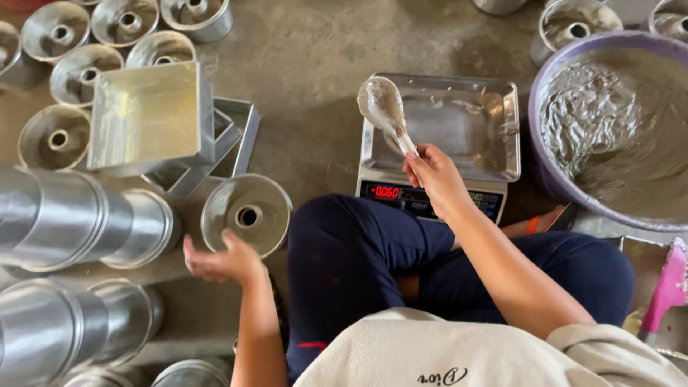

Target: The person scoops a grey paste from a large purple bowl and fills metal molds placed on a digital scale. They repeat this process for multiple molds, ensuring each is filled to a specific weight.

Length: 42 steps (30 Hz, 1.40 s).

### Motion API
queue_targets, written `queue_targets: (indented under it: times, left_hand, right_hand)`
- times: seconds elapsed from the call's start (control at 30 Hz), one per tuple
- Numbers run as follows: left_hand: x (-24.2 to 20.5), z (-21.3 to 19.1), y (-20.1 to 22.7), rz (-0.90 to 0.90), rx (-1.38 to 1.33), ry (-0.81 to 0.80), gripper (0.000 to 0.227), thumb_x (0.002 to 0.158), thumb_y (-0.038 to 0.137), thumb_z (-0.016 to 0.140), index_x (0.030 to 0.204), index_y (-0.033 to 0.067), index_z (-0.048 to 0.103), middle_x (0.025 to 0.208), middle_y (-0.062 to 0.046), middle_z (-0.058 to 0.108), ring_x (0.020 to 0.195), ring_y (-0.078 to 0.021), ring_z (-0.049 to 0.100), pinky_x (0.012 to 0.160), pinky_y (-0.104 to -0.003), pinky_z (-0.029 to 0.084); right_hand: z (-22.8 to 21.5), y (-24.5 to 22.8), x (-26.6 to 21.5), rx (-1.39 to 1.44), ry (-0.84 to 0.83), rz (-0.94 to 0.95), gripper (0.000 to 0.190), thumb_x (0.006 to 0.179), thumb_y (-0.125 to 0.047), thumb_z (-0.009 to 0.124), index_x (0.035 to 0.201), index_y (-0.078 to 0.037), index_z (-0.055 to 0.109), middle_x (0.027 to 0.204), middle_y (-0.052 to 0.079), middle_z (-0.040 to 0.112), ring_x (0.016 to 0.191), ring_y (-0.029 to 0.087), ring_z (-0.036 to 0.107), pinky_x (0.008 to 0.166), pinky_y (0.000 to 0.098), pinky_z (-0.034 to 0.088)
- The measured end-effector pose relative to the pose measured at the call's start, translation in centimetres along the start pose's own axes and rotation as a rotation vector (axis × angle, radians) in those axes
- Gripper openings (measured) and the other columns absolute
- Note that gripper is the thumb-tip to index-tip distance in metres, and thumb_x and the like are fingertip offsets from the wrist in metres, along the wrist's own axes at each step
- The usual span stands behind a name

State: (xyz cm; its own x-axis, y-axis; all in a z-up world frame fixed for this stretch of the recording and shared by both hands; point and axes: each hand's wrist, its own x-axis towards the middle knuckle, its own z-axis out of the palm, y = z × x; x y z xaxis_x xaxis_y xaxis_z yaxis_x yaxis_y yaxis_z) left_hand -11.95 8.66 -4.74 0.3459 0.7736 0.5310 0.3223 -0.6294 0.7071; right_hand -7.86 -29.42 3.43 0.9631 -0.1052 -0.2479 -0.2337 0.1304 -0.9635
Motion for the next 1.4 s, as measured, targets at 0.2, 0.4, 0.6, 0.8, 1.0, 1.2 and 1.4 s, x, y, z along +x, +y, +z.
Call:
queue_targets:
  times: [0.2,0.4,0.6,0.8,1.0,1.2,1.4]
  left_hand:
    - [-1.0,1.8,-12.8,-1.167,-0.341,-0.465,0.039,0.093,0.027,0.078,0.117,-0.0017,0.068,0.113,-0.013,0.065,0.11,-0.0345,0.067,0.073,-0.044,0.057]
    - [-2.6,3.3,-16.0,-1.086,-0.667,-0.516,0.027,0.092,0.018,0.065,0.113,0.0028,0.058,0.106,-0.011,0.066,0.086,-0.0283,0.073,0.067,-0.038,0.064]
    - [-0.7,3.4,-15.5,-0.712,-0.365,-0.397,0.02,0.097,0.017,0.07,0.109,0.0055,0.06,0.098,-0.011,0.067,0.08,-0.0243,0.069,0.058,-0.035,0.055]
    - [2.1,2.8,-13.3,-0.711,-0.333,-0.726,0.028,0.097,0.02,0.071,0.1,-0.0055,0.06,0.08,-0.013,0.066,0.065,-0.0283,0.068,0.047,-0.033,0.053]
    - [4.0,1.2,-8.9,-0.654,-0.354,-0.742,0.015,0.093,0.007,0.06,0.096,-0.0071,0.061,0.088,-0.013,0.067,0.068,-0.0245,0.072,0.055,-0.034,0.066]
    - [6.3,-2.6,-0.7,-0.512,-0.627,-0.83,0.018,0.098,0.004,0.068,0.108,-0.0073,0.059,0.096,-0.012,0.06,0.079,-0.0205,0.062,0.071,-0.038,0.066]
    - [0.5,-1.8,12.0,-0.781,-1.218,-1.364,0.048,0.087,0.018,0.064,0.132,0.004,0.057,0.131,-0.013,0.062,0.12,-0.0279,0.063,0.098,-0.052,0.058]
  right_hand:
    - [1.7,0.4,-2.2,0.036,-0.049,-0.022,0.02,0.104,-0.018,0.058,0.114,-0.001,0.061,0.083,0.0,0.061,0.069,0.008,0.052,0.062,0.0243,0.042]
    - [1.5,0.6,-3.6,0.063,-0.044,-0.008,0.022,0.104,-0.02,0.058,0.116,-0.002,0.062,0.081,0.0,0.06,0.066,0.007,0.05,0.06,0.0232,0.041]
    - [0.8,0.5,-4.6,0.064,-0.027,0.002,0.02,0.104,-0.019,0.059,0.112,-0.001,0.061,0.082,0.0,0.061,0.067,0.007,0.051,0.06,0.0238,0.041]
    - [-0.7,0.6,-5.1,0.047,0.022,0.014,0.019,0.102,-0.019,0.06,0.111,-0.002,0.062,0.082,0.0,0.063,0.067,0.007,0.053,0.061,0.0241,0.042]
    - [-1.7,1.5,-5.8,0.106,0.012,-0.008,0.019,0.103,-0.02,0.061,0.11,-0.002,0.061,0.082,0.001,0.062,0.068,0.007,0.053,0.062,0.0239,0.043]
    - [-3.7,0.9,-6.2,0.191,0.103,-0.011,0.021,0.105,-0.022,0.056,0.117,-0.004,0.058,0.089,0.003,0.066,0.07,0.01,0.058,0.063,0.0254,0.046]
    - [-8.2,-0.6,-6.8,0.272,0.253,-0.106,0.022,0.105,-0.021,0.054,0.121,-0.007,0.056,0.108,0.006,0.073,0.08,0.012,0.068,0.069,0.0268,0.052]
